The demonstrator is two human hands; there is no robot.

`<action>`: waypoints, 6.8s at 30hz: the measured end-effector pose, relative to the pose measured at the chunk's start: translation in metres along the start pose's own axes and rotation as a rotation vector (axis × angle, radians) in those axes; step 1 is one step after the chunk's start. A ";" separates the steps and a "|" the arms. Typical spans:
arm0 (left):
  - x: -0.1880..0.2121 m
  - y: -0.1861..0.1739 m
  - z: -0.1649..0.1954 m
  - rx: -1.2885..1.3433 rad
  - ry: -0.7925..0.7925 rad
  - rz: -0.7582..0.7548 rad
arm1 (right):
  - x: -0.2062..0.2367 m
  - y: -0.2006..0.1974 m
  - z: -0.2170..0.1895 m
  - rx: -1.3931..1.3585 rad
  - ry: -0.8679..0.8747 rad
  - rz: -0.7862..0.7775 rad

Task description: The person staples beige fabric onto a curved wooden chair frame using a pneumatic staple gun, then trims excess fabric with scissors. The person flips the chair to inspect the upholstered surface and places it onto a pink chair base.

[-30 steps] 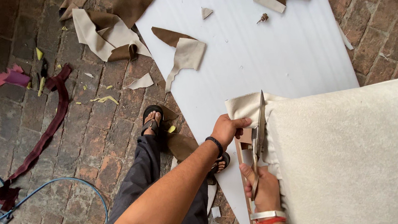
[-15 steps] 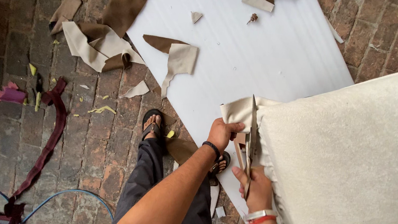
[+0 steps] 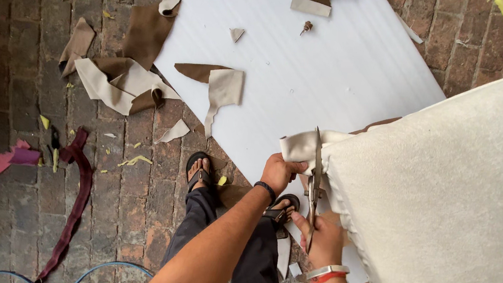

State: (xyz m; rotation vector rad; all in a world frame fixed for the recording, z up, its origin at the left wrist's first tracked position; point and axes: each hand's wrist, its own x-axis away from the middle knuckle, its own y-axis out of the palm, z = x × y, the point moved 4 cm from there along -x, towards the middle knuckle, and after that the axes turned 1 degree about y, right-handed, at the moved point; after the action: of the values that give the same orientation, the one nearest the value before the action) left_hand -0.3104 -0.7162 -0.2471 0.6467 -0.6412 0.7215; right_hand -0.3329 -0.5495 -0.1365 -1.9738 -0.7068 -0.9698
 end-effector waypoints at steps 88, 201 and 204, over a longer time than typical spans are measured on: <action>0.004 0.019 0.006 -0.518 0.045 0.129 | -0.101 -0.018 0.119 -0.128 -0.338 -0.254; -0.071 0.062 0.085 -1.109 -0.165 -0.638 | 0.015 0.178 -0.073 -1.042 0.323 0.442; -0.069 0.062 0.083 -1.111 -0.230 -0.660 | 0.006 0.160 -0.086 -1.129 0.302 0.521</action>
State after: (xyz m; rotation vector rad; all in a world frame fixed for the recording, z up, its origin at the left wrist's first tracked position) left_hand -0.4224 -0.7660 -0.2248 -0.1255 -0.8543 -0.3642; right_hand -0.2423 -0.7038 -0.1660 -2.6079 0.6865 -1.4275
